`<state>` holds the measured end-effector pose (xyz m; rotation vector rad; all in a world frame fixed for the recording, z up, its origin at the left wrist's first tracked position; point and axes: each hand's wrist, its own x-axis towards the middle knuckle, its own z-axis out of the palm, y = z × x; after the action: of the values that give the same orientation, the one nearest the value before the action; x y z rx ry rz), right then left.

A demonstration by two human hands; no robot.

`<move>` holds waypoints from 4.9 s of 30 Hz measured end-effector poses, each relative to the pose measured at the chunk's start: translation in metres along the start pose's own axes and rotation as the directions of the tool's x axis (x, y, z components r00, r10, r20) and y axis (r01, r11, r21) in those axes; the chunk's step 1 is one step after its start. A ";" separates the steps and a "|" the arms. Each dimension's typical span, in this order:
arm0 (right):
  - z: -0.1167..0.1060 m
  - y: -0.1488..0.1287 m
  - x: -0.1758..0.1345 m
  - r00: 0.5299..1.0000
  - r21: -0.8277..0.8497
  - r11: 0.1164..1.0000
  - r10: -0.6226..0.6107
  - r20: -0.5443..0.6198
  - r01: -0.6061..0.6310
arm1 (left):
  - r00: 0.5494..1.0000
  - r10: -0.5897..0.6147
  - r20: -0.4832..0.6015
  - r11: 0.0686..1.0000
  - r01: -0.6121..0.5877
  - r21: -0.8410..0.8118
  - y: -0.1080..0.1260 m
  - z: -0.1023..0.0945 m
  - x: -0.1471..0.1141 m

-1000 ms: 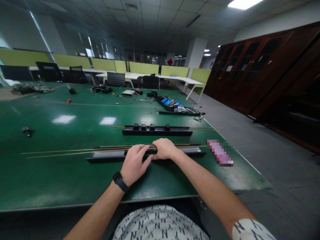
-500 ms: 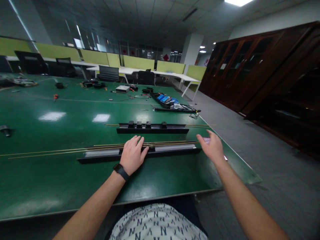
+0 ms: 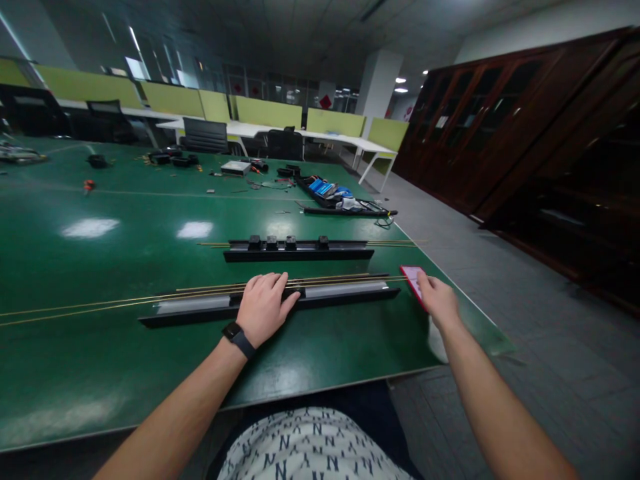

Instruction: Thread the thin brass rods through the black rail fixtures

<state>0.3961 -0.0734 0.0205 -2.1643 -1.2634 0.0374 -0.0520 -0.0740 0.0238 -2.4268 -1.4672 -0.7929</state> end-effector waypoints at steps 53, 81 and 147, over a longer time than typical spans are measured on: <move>0.042 -0.108 -0.074 0.946 0.409 0.870 -0.321 0.043 0.277 | 0.985 -0.013 0.174 0.997 -0.001 0.080 0.008 0.006 0.024; 0.067 -0.109 -0.051 0.970 0.278 0.930 -0.234 -0.063 0.242 | 0.973 -0.016 0.232 1.000 0.014 0.012 0.008 0.020 0.054; 0.075 -0.125 -0.064 0.953 0.326 0.896 -0.294 -0.073 0.301 | 0.998 -0.063 -0.008 0.998 0.063 -0.028 0.007 0.030 0.032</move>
<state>0.2402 -0.0438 0.0086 -1.6638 -1.4484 0.0945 -0.0241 -0.0396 0.0165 -2.4046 -1.5461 -0.8411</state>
